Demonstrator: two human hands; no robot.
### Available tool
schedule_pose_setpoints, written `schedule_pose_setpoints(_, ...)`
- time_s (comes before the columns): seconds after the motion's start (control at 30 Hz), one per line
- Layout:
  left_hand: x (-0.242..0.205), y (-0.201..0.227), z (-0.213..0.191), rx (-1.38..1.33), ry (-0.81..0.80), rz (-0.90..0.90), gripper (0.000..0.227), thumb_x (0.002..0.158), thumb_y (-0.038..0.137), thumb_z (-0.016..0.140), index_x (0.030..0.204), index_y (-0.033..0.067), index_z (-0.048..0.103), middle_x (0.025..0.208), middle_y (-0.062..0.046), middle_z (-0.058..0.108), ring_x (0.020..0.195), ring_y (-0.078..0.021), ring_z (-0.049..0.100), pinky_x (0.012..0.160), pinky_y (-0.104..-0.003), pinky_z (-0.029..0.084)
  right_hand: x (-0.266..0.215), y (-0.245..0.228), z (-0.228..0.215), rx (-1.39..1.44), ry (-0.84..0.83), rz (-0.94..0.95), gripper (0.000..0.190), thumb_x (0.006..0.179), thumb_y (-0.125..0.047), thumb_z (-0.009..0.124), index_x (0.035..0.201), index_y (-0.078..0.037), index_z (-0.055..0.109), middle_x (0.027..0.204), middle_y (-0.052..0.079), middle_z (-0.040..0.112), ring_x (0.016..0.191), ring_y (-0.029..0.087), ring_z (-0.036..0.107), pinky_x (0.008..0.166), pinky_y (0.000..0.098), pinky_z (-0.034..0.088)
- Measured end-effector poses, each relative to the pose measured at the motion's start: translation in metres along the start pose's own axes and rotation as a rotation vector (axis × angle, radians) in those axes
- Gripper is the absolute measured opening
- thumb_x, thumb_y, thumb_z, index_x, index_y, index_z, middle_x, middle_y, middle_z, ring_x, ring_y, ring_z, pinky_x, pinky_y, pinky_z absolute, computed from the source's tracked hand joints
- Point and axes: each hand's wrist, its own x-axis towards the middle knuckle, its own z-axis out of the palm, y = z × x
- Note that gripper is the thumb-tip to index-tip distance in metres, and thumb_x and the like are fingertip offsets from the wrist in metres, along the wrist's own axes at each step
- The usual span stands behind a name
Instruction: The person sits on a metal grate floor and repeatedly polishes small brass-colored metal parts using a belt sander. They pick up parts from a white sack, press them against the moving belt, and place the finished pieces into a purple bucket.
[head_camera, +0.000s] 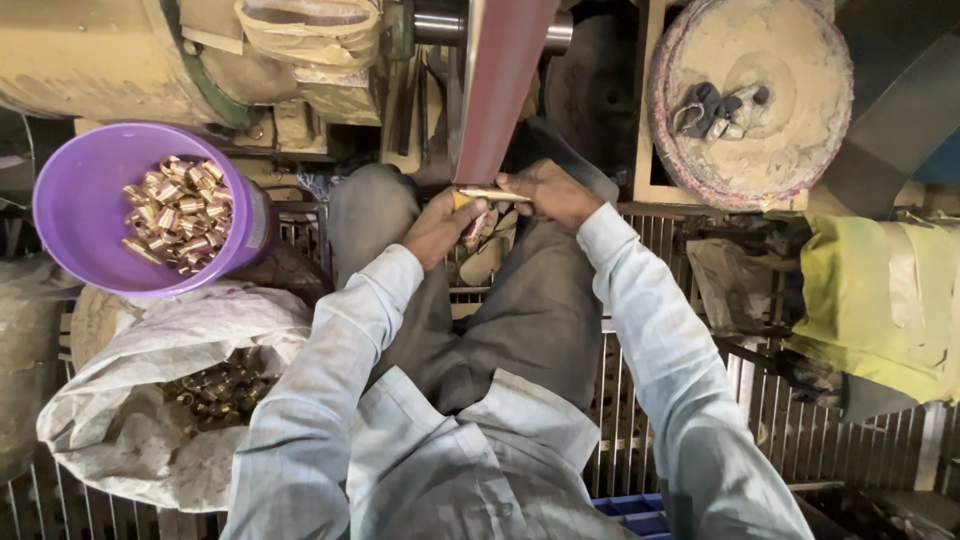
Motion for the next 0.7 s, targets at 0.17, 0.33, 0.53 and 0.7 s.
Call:
schedule_pose_setpoints(0.17,-0.007,0.0,0.001,0.049,0.0,0.112,0.027,0.105,0.018,0.06,0.129,0.0047,0.059,0.101,0.001,0.065,0.086,-0.0063,0.059,0.076,-0.026,0.052,-0.034,-0.002,0.022,-0.486,0.325,-0.746,0.032,0.087,-0.026,0.081,0.11,-0.004,0.075,0.091,0.009,0.069,0.075,0.022,0.069,0.065,0.0334,0.055)
schedule_pose_setpoints(0.33,-0.007,-0.001,0.002,-0.008,-0.009,0.139,0.026,0.106,0.018,0.06,0.128,0.0045,0.058,0.103,-0.001,0.068,0.088,-0.0067,0.061,0.076,-0.024,0.053,-0.042,-0.003,0.031,-0.755,0.527,-0.894,0.026,0.09,-0.015,0.08,0.114,-0.009,0.073,0.104,0.007,0.068,0.088,0.029,0.071,0.076,0.0392,0.058)
schedule_pose_setpoints(0.53,-0.002,-0.003,0.001,-0.018,0.015,0.054,0.025,0.105,0.019,0.06,0.126,0.0036,0.059,0.097,-0.002,0.068,0.083,-0.0088,0.062,0.07,-0.026,0.053,-0.034,-0.004,0.028,-0.747,0.509,-0.913,0.025,0.092,-0.014,0.077,0.114,-0.005,0.073,0.1,0.01,0.069,0.086,0.03,0.07,0.075,0.0397,0.057)
schedule_pose_setpoints(0.7,0.002,-0.004,0.002,0.101,0.046,0.11,0.027,0.105,0.017,0.06,0.127,0.002,0.06,0.103,-0.002,0.07,0.092,-0.0083,0.065,0.082,-0.025,0.054,-0.022,0.001,0.019,-0.558,0.355,-0.764,0.021,0.093,-0.019,0.077,0.106,-0.002,0.077,0.086,0.011,0.071,0.075,0.029,0.069,0.068,0.038,0.053)
